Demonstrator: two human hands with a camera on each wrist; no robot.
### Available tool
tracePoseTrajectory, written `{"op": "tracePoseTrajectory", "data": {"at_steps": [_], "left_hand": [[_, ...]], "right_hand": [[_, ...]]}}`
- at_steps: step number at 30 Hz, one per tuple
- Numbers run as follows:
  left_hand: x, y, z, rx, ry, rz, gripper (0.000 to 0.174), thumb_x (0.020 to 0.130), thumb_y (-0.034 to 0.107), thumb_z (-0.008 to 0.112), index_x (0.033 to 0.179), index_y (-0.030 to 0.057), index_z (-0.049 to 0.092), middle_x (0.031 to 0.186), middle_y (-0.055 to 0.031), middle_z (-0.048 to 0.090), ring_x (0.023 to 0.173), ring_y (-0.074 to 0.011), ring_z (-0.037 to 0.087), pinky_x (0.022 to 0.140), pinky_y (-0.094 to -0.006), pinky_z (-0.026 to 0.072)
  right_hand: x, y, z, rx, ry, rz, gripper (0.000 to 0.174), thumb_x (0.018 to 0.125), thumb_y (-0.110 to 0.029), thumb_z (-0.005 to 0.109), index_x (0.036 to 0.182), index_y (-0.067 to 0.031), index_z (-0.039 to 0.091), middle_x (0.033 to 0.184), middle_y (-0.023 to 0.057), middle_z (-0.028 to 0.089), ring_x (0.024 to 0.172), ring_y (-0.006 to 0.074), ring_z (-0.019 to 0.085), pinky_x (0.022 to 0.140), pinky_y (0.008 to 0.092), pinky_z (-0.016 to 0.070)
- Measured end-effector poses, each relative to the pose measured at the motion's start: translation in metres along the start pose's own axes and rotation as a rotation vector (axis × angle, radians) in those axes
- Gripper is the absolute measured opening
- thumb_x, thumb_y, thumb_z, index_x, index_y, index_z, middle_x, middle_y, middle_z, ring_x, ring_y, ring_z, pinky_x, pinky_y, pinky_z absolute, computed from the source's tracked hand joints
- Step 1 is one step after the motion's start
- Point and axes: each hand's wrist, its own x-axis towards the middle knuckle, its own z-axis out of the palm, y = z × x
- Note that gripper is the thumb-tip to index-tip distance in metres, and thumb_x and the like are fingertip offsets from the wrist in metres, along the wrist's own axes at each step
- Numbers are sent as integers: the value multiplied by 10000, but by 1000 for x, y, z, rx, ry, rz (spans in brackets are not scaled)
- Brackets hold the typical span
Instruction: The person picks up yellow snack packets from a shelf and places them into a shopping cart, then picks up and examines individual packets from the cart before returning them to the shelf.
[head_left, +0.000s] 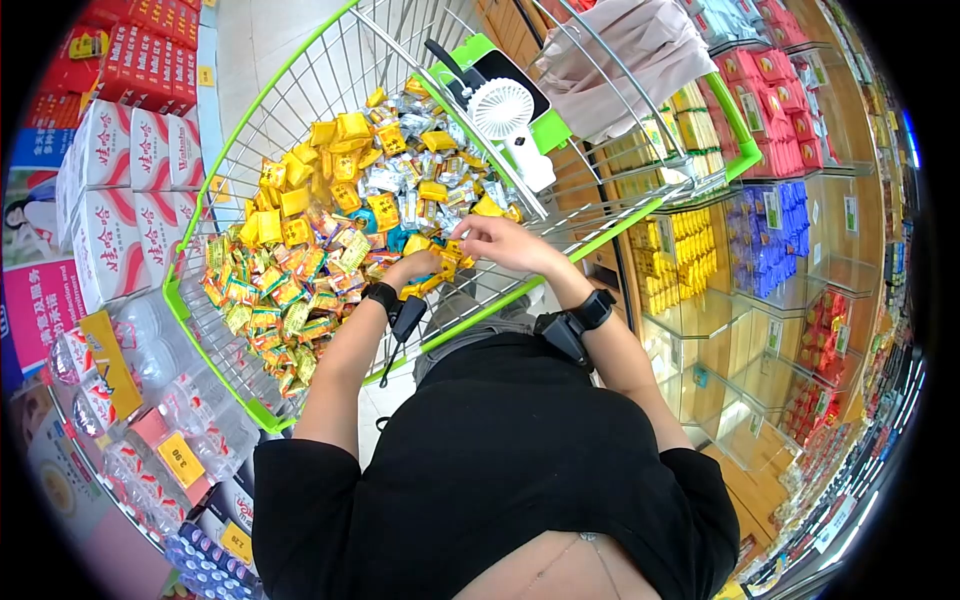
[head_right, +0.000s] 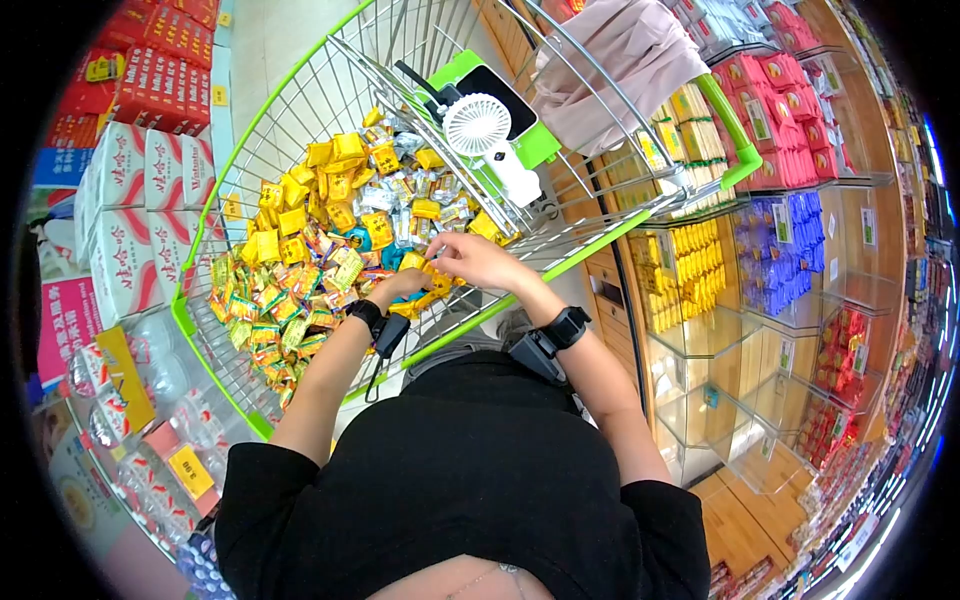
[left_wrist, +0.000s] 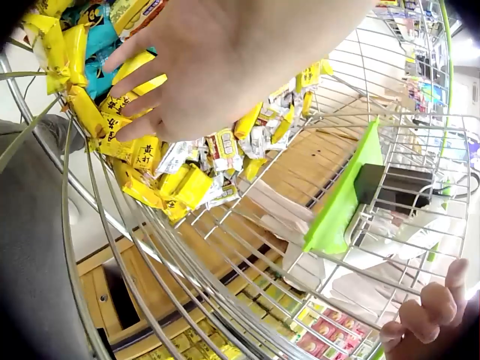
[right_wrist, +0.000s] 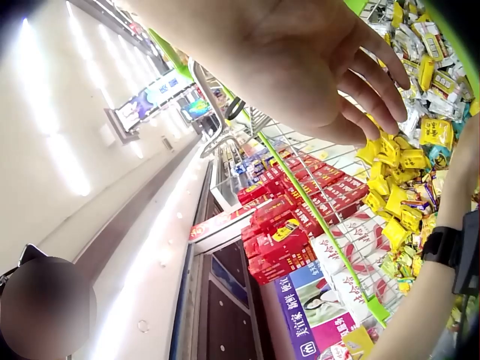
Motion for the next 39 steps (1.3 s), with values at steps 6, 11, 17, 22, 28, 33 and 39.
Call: {"op": "tracePoseTrajectory", "data": {"at_steps": [6, 11, 17, 22, 28, 33, 39], "left_hand": [[-10, -11, 5, -103, -53, -77, 376, 766, 370, 474, 1045, 139, 572, 1118, -80, 506, 947, -203, 495, 714, -351, 451], [9, -25, 17, -49, -124, -103, 374, 738, 399, 494, 1005, 153, 585, 1090, -30, 523, 949, -186, 481, 739, -347, 439], [-3, -12, 15, 75, -178, -118, 382, 714, 422, 505, 971, 154, 595, 1019, -45, 551, 905, -180, 494, 705, -339, 440], [-3, -9, 12, 89, -227, -131, 377, 714, 420, 511, 973, 159, 595, 1009, -47, 547, 888, -179, 492, 716, -323, 433], [-3, -21, -7, -140, -52, -87, 352, 740, 401, 530, 975, 151, 606, 1037, -55, 526, 903, -179, 486, 745, -288, 416], [-44, 5, -40, -360, 108, 9, 358, 795, 335, 468, 1041, 101, 580, 1119, -74, 501, 987, -175, 478, 743, -297, 419], [-106, 40, -76, -487, 158, 255, 347, 817, 336, 431, 1038, 119, 589, 1127, -56, 500, 1055, -171, 452, 849, -323, 378]], "right_hand": [[2, 6, 2, -44, 22, -5, 216, 815, -165, 508, 1001, -56, 518, 693, 21, 543, 638, 78, 488, 585, 230, 394], [1, 9, 6, -39, 70, -35, 207, 776, -197, 538, 931, -60, 543, 651, 40, 522, 597, 124, 493, 541, 264, 396], [-1, 12, 7, 2, 68, -39, 211, 777, -196, 536, 940, -62, 540, 650, 35, 520, 590, 120, 487, 535, 262, 391], [-5, 13, 6, -3, 85, -46, 212, 776, -189, 535, 945, -62, 537, 637, 27, 513, 580, 115, 478, 525, 258, 386], [-12, 3, 0, -3, 30, 41, 221, 811, -170, 518, 997, -52, 520, 709, 25, 542, 683, 92, 525, 619, 228, 407], [-19, -6, -5, -23, 58, 20, 226, 817, -173, 505, 1000, -39, 513, 714, 32, 554, 689, 93, 536, 615, 230, 409], [-27, -11, -11, -13, 66, -34, 230, 819, -177, 501, 1002, -39, 514, 723, 31, 564, 693, 93, 536, 612, 229, 403]]}}
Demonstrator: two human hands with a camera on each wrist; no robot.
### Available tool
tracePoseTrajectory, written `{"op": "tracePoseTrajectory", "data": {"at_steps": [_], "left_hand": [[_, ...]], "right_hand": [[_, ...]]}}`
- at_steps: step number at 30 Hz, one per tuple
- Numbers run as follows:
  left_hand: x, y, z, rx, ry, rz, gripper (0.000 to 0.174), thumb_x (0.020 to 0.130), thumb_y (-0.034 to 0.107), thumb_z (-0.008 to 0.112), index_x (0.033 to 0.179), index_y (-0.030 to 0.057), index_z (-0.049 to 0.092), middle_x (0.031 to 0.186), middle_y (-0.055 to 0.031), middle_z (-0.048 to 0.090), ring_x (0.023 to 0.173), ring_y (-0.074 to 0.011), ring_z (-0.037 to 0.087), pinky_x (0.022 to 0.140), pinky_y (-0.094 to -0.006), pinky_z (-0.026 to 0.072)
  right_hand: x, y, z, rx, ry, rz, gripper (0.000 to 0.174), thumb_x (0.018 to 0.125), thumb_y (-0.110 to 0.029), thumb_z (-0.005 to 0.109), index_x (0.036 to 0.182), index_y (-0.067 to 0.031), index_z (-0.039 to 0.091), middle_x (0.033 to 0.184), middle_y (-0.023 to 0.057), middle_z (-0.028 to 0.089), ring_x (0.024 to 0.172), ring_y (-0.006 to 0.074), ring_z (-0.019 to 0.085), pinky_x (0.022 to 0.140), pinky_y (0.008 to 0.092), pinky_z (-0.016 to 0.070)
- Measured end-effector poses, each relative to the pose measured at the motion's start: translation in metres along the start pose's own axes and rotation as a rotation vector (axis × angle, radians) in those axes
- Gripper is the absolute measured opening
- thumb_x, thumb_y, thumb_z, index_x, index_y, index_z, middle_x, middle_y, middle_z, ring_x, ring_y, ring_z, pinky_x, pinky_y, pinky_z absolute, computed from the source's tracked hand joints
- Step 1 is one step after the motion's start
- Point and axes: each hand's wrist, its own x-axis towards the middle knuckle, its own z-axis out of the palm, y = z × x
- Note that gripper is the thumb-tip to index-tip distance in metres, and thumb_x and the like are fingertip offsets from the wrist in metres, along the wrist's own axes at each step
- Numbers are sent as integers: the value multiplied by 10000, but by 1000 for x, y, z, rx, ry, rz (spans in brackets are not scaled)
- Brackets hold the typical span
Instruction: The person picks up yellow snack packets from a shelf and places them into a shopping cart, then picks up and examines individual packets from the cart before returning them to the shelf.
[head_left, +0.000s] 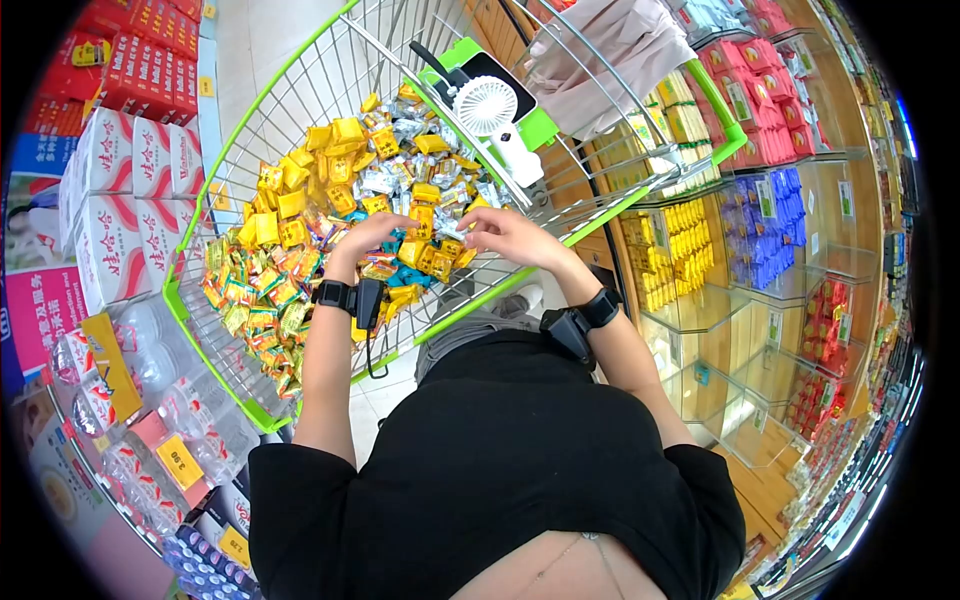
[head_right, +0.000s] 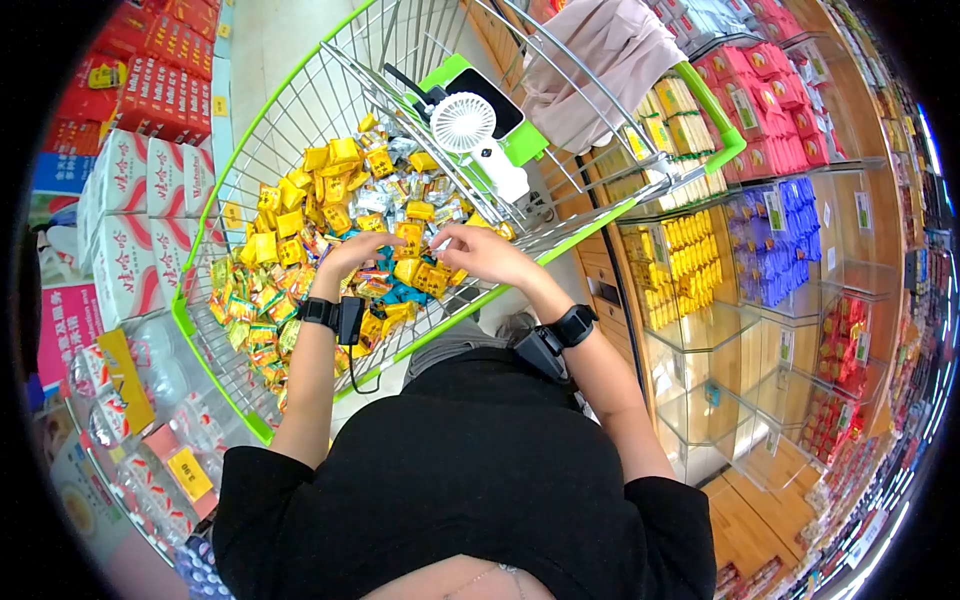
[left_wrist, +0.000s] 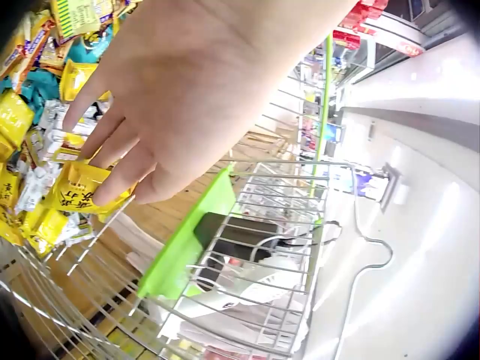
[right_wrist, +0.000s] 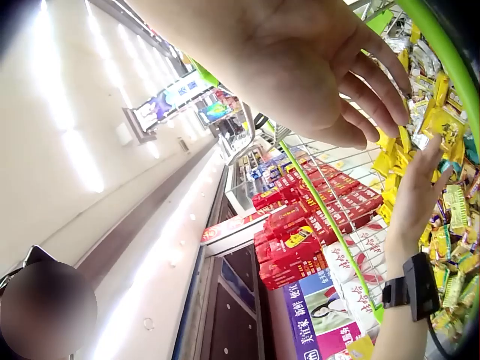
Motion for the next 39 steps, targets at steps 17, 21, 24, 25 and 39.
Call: {"op": "tracePoseTrajectory", "data": {"at_steps": [17, 21, 24, 25, 39], "left_hand": [[-97, 95, 28, -272, -49, 552, 380, 865, 225, 384, 1047, -75, 529, 1173, -161, 460, 1091, -214, 432, 900, -335, 362], [-108, 103, 37, -291, -62, 638, 409, 854, 245, 397, 1065, -86, 512, 1193, -171, 439, 1136, -232, 389, 912, -345, 350], [-114, 109, 42, -290, -63, 652, 417, 849, 249, 406, 1086, -83, 497, 1210, -168, 424, 1155, -236, 370, 928, -355, 333], [-115, 110, 44, -288, -63, 652, 417, 849, 249, 406, 1086, -83, 497, 1210, -168, 424, 1155, -236, 370, 928, -355, 333], [-103, 110, 73, -125, -383, 668, 477, 818, 167, 499, 1260, 55, 357, 1247, -132, 399, 1118, -226, 422, 913, -326, 343]], "right_hand": [[-21, -12, -1, 31, 149, -90, 301, 816, -213, 522, 1054, -29, 505, 876, 70, 565, 762, 127, 545, 674, 260, 434], [-30, -19, -3, 122, 106, -202, 337, 811, -227, 544, 1073, -19, 496, 887, 85, 571, 807, 139, 540, 713, 270, 438], [-35, -23, -3, 244, 102, -241, 349, 811, -204, 550, 1087, -4, 474, 907, 73, 565, 829, 124, 531, 733, 262, 429], [-38, -27, -3, 245, 102, -243, 349, 811, -204, 550, 1087, -4, 474, 907, 73, 565, 829, 124, 531, 733, 262, 429], [-49, -41, -10, 368, 330, -272, 307, 756, -88, 607, 1031, -33, 483, 933, 9, 541, 818, 56, 504, 710, 205, 417]]}}
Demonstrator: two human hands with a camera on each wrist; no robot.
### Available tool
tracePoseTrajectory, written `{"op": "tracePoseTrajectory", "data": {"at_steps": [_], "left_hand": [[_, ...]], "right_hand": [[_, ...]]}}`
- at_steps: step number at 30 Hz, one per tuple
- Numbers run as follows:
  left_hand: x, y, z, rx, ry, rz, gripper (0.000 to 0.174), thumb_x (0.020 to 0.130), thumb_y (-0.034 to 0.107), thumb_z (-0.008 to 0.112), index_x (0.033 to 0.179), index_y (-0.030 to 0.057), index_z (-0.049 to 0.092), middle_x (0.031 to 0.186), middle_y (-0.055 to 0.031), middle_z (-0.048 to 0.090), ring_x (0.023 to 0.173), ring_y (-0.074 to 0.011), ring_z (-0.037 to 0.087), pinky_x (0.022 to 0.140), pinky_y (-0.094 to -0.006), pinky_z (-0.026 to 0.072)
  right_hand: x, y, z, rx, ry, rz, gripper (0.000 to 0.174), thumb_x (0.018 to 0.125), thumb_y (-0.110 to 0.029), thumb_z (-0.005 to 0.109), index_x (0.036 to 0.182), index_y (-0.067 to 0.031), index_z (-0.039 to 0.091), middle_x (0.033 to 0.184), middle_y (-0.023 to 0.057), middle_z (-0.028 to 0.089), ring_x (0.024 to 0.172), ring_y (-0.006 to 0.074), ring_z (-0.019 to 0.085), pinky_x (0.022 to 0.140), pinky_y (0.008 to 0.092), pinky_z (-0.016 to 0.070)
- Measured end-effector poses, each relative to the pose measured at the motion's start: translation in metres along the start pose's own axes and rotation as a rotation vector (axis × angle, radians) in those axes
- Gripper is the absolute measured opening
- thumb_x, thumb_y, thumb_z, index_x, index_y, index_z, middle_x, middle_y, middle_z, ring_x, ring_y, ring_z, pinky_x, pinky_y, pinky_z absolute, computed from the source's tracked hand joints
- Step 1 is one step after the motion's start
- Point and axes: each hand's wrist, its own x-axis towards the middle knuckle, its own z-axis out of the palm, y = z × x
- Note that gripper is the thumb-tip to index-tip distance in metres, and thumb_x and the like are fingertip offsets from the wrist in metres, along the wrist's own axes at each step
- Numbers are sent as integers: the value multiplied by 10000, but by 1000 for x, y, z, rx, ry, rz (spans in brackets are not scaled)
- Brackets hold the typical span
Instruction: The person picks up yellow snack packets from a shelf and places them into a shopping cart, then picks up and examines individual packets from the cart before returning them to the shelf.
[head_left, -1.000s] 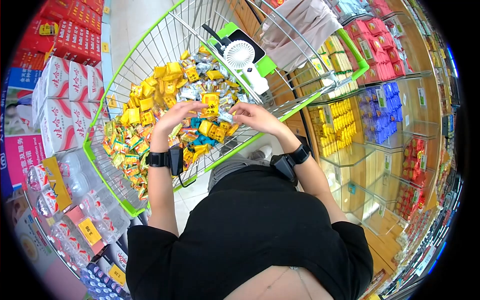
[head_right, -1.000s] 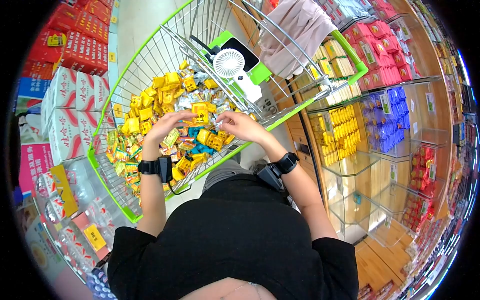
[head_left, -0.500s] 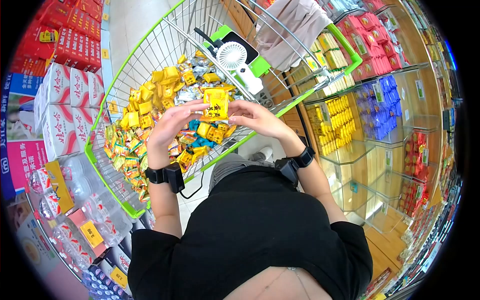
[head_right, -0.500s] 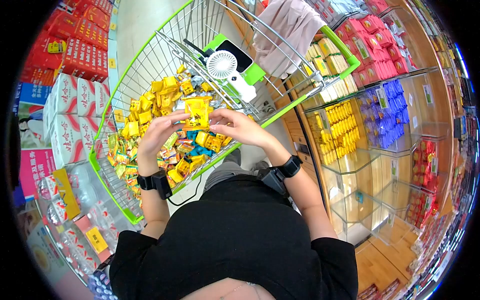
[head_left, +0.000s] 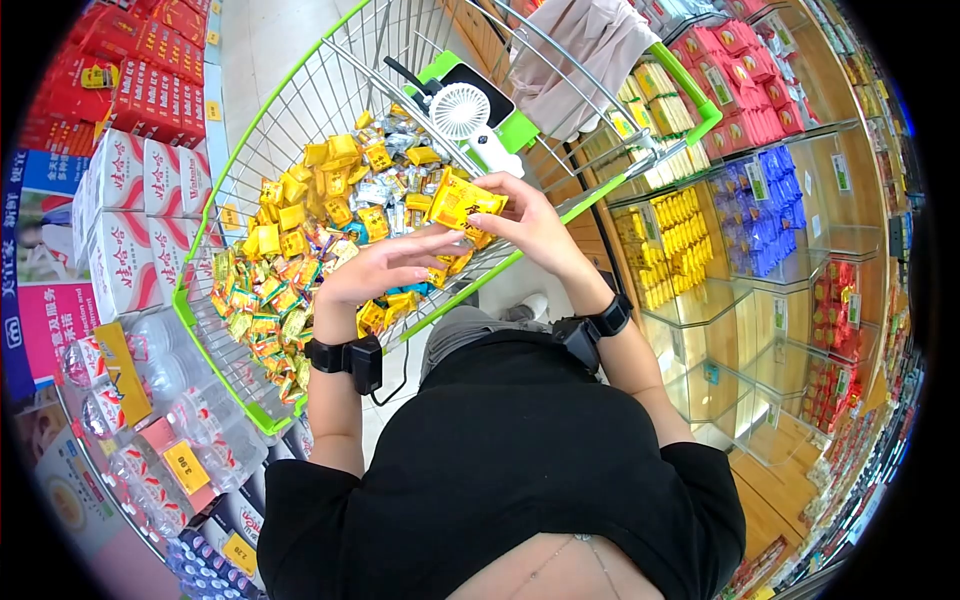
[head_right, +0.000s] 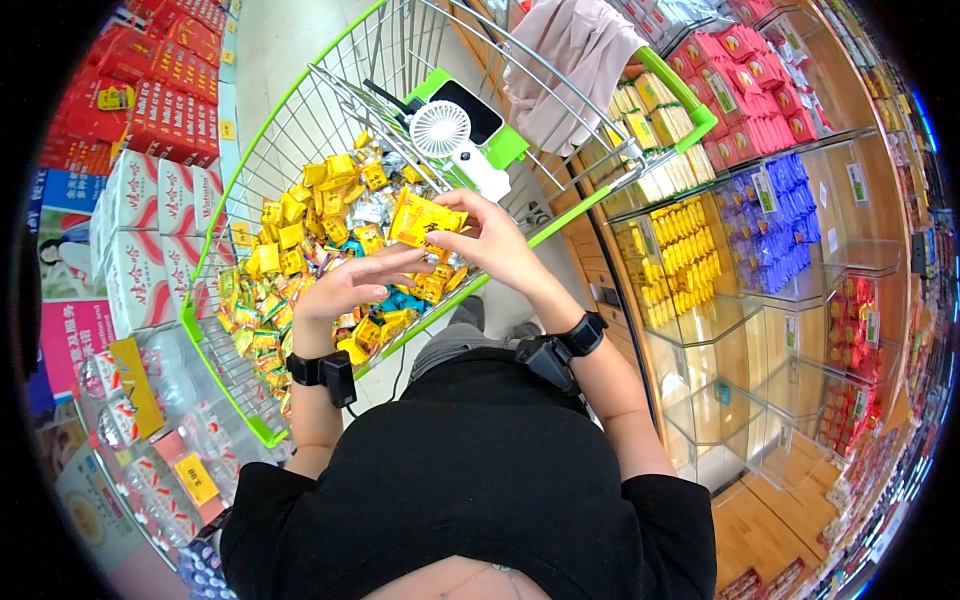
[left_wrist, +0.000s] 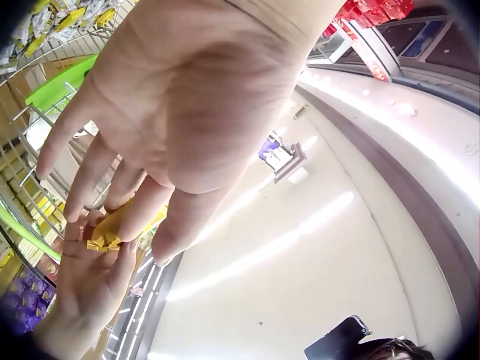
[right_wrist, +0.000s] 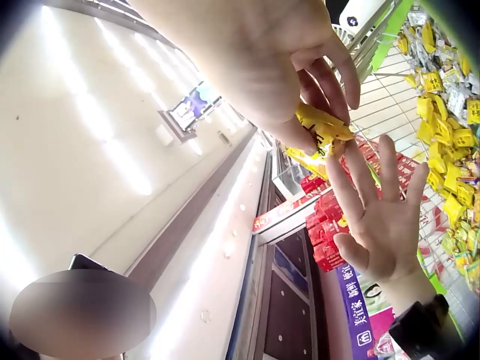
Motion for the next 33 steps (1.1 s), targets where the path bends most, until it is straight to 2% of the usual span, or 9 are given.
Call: {"op": "tracePoseTrajectory", "data": {"at_steps": [6, 8, 10, 12, 19, 25, 26, 28, 33], "left_hand": [[-8, 4, -11, 235, -80, -116, 333, 833, 215, 492, 1083, -2, 529, 1174, -95, 482, 1116, -203, 425, 910, -319, 347], [-18, -13, -27, 155, 246, -316, 246, 839, 175, 479, 1012, 25, 570, 1065, -67, 556, 985, -145, 502, 846, -280, 382], [-23, -37, -50, 193, 345, -291, 249, 832, 174, 480, 1011, 23, 562, 983, -52, 585, 902, -129, 528, 789, -257, 398], [-29, -58, -71, 339, 738, -432, 264, 814, 176, 480, 1022, 31, 554, 935, -50, 590, 863, -130, 534, 720, -249, 414], [-41, -125, -122, 315, 833, -666, 319, 809, 245, 492, 1067, 58, 518, 999, -54, 565, 904, -170, 539, 724, -305, 447], [-35, -171, -136, 246, 781, -891, 435, 839, 309, 448, 1191, 55, 422, 1213, -71, 420, 1126, -230, 391, 825, -385, 415], [-36, -175, -135, 248, 778, -891, 435, 839, 309, 448, 1191, 55, 422, 1213, -71, 420, 1126, -230, 391, 825, -385, 415], [-38, -200, -135, 249, 846, -777, 451, 800, 335, 462, 1144, 44, 473, 1105, -87, 505, 928, -206, 508, 692, -328, 455], [-36, -221, -133, 252, 790, -837, 473, 800, 310, 470, 1206, 72, 422, 1186, -98, 446, 995, -218, 477, 731, -331, 446]], "right_hand": [[-3, -5, 0, 41, 26, -7, 308, 744, -111, 630, 1015, -41, 501, 900, -1, 550, 752, 36, 496, 645, 186, 415], [-3, -6, 0, 57, 23, 7, 302, 745, -118, 633, 1009, -40, 508, 907, 0, 550, 748, 33, 493, 637, 184, 412], [-3, -5, 0, 42, 10, 1, 286, 747, -127, 636, 993, -37, 522, 916, -1, 551, 744, 32, 490, 634, 184, 411], [-3, -4, 0, 46, 13, 12, 287, 746, -127, 636, 994, -35, 523, 923, -1, 549, 744, 30, 489, 631, 184, 409], [-2, 5, -1, -23, 14, 38, 310, 731, -135, 650, 993, -27, 522, 849, 1, 568, 650, 23, 481, 574, 174, 398], [-1, 7, -1, -68, 19, 8, 312, 719, -147, 660, 980, -34, 532, 749, -13, 553, 591, 19, 463, 538, 174, 384], [-1, 6, -1, -67, 22, 8, 312, 719, -147, 660, 980, -34, 532, 749, -13, 553, 591, 19, 463, 538, 174, 384], [-2, 5, -2, -100, 16, 15, 305, 718, -152, 660, 972, -34, 538, 738, -17, 549, 593, 22, 464, 542, 176, 382], [-2, 7, -1, -112, 34, -1, 300, 718, -153, 659, 967, -34, 541, 730, -20, 546, 601, 22, 462, 550, 181, 383]]}}
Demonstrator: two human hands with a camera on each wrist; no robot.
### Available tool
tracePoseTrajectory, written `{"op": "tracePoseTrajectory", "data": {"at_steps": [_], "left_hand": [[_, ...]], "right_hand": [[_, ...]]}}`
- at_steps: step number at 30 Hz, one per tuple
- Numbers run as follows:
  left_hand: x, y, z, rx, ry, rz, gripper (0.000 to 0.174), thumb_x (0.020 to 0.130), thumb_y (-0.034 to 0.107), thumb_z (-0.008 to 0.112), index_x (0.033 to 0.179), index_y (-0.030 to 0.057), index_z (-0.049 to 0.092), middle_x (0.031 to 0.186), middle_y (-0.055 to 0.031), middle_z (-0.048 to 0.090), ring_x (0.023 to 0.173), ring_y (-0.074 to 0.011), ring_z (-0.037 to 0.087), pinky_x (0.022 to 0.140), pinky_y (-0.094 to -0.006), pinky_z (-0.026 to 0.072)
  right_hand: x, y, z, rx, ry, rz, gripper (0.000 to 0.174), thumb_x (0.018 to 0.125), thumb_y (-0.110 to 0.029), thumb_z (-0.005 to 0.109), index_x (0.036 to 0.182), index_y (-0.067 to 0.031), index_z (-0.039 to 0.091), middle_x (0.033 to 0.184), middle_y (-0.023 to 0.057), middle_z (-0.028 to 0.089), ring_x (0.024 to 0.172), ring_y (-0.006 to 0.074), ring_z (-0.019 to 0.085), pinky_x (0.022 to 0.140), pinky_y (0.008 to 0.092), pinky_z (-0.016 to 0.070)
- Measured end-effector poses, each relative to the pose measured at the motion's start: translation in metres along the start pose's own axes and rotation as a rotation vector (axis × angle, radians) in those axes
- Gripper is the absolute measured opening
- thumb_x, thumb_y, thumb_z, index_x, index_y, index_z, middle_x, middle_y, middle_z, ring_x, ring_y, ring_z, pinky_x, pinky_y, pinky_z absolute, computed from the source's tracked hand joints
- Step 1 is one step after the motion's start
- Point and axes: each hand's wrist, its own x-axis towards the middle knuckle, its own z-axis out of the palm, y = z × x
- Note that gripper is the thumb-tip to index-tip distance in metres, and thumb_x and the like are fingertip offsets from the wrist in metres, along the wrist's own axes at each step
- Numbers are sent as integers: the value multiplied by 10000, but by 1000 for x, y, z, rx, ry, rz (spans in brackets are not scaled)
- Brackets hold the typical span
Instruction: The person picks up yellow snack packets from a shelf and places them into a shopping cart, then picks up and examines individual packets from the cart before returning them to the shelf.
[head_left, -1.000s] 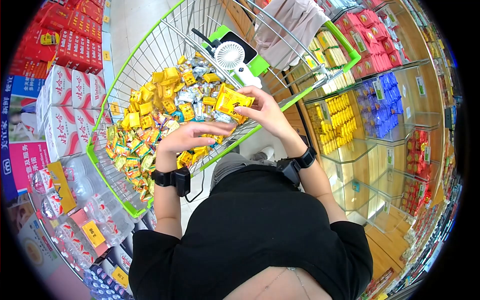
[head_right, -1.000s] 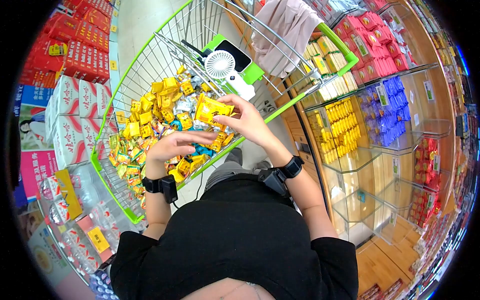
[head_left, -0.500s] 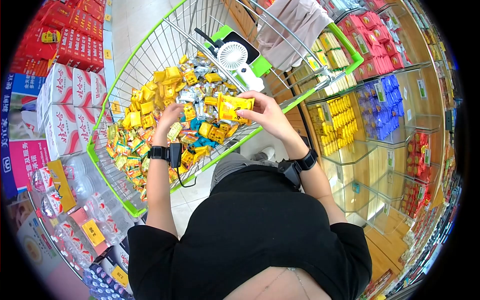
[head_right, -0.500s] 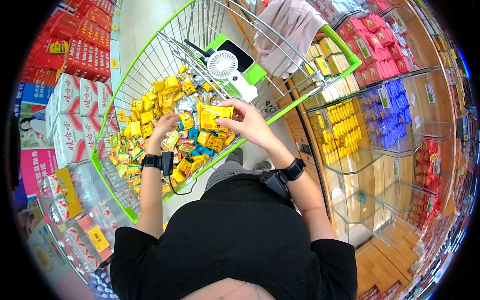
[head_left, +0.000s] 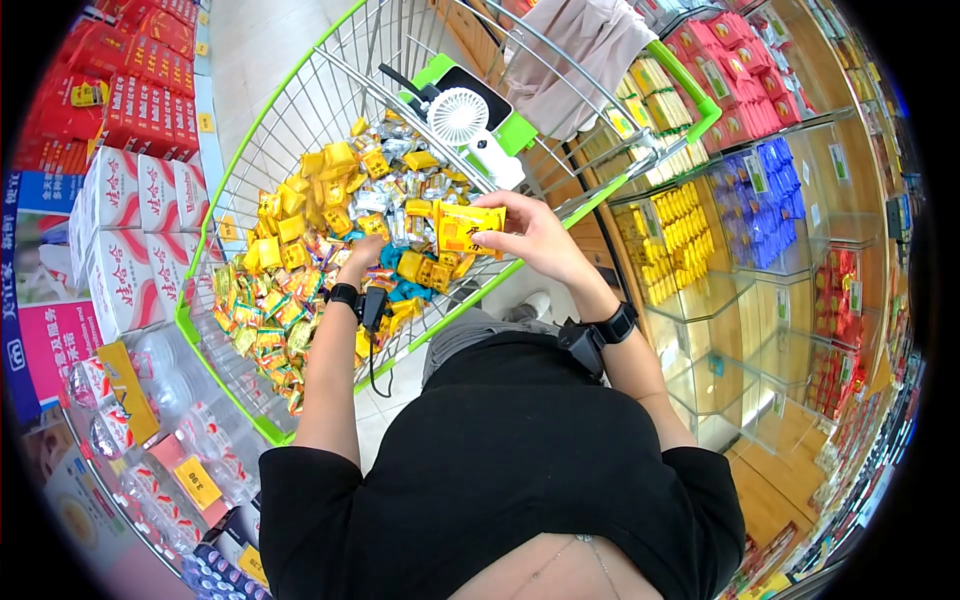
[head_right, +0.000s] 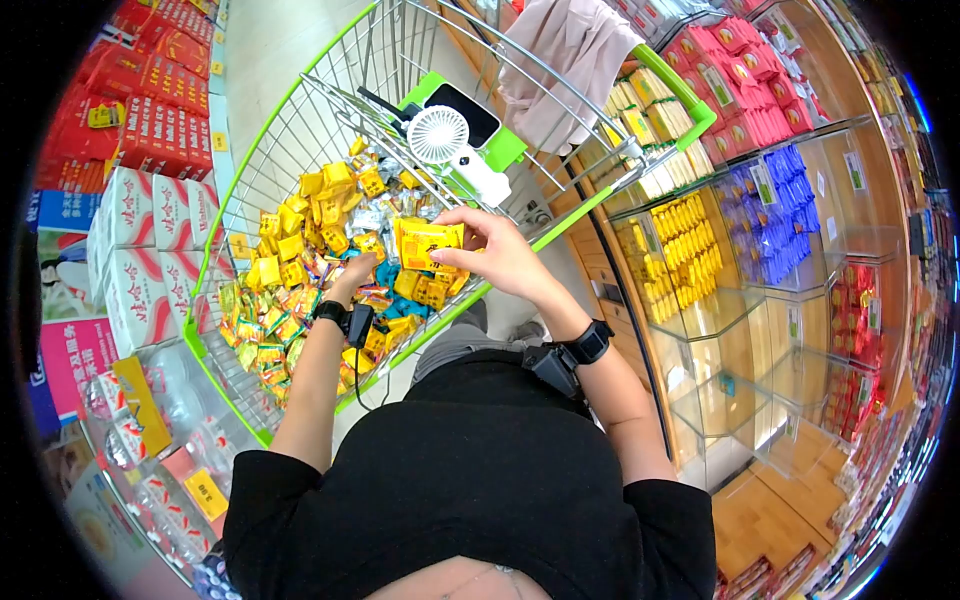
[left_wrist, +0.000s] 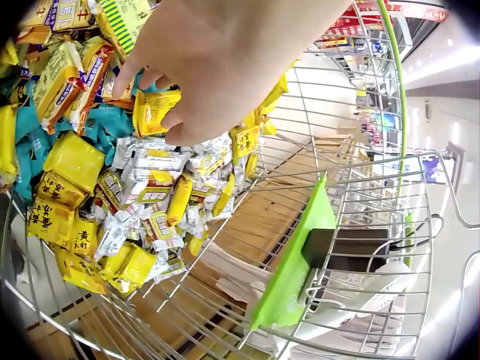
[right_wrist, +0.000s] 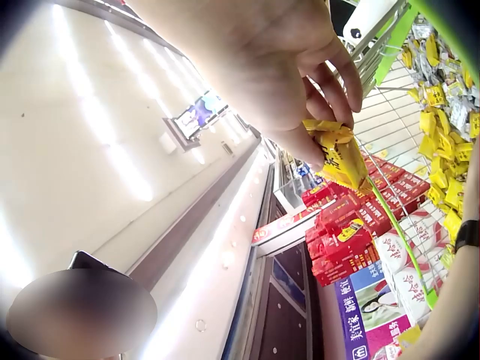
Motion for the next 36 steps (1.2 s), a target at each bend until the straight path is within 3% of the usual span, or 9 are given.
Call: {"op": "tracePoseTrajectory", "data": {"at_steps": [12, 15, 19, 21, 25, 27, 30, 33, 36], "left_hand": [[35, -17, 18, 85, 94, -22, 491, 798, 325, 432, 1232, 99, 398, 1268, -288, 237, 1123, -340, 334, 882, -407, 339], [-21, 36, 16, -147, 35, -146, 500, 822, 283, 456, 1268, 86, 341, 1305, -111, 316, 1180, -263, 334, 923, -395, 343], [55, -29, 22, 18, 66, 103, 405, 791, 297, 398, 1066, 14, 487, 1025, -177, 451, 862, -223, 406, 812, -389, 316], [20, 5, 15, 16, -10, -66, 505, 821, 302, 447, 1260, 73, 350, 1314, -124, 303, 1168, -259, 346, 894, -393, 343], [10, 7, 14, -125, 6, -61, 482, 819, 312, 448, 1219, 47, 394, 1282, -113, 354, 1129, -262, 377, 853, -389, 352], [4, 5, 11, -307, 120, 81, 279, 790, 316, 453, 802, 48, 531, 627, -6, 413, 552, -127, 399, 518, -275, 340], [-2, 10, -9, -438, 312, 121, 274, 799, 322, 456, 765, 64, 542, 572, 15, 412, 503, -91, 385, 460, -248, 312], [-50, 59, -27, -472, 544, 264, 261, 834, 282, 454, 851, 53, 577, 636, 17, 485, 510, -75, 380, 457, -234, 312], [-89, 94, -50, -479, 569, 399, 390, 840, 241, 441, 1167, 32, 476, 1082, -59, 541, 816, -113, 499, 654, -215, 379]], "right_hand": [[-2, -2, 2, 22, 21, 9, 294, 721, -145, 655, 970, -35, 542, 744, -16, 553, 618, 22, 469, 560, 180, 388], [-3, -2, 4, 40, 20, 15, 288, 723, -139, 654, 968, -37, 542, 748, -18, 554, 619, 19, 469, 558, 178, 387], [-5, -2, 5, 66, 20, 15, 283, 726, -135, 653, 967, -39, 540, 752, -21, 555, 623, 14, 469, 557, 175, 386], [-6, -3, 4, 73, 19, 32, 282, 728, -135, 652, 968, -38, 539, 755, -21, 555, 626, 14, 469, 559, 174, 386], [-9, -8, 4, 88, 25, 29, 278, 732, -130, 648, 968, -38, 536, 765, -21, 555, 634, 12, 469, 561, 171, 384], [-10, -8, 4, 93, 22, 30, 274, 733, -129, 646, 967, -38, 536, 767, -21, 554, 635, 12, 469, 560, 171, 383], [-12, -6, 1, 99, 20, 22, 272, 735, -131, 645, 965, -38, 536, 761, -22, 552, 633, 13, 469, 555, 173, 381], [-14, -7, -5, 63, 0, 52, 287, 743, -110, 632, 992, -27, 517, 828, 4, 557, 715, 39, 494, 616, 190, 405], [-16, -10, -7, 50, -18, 76, 300, 752, -83, 618, 1020, -16, 500, 909, 31, 564, 806, 64, 519, 693, 207, 428]]}}
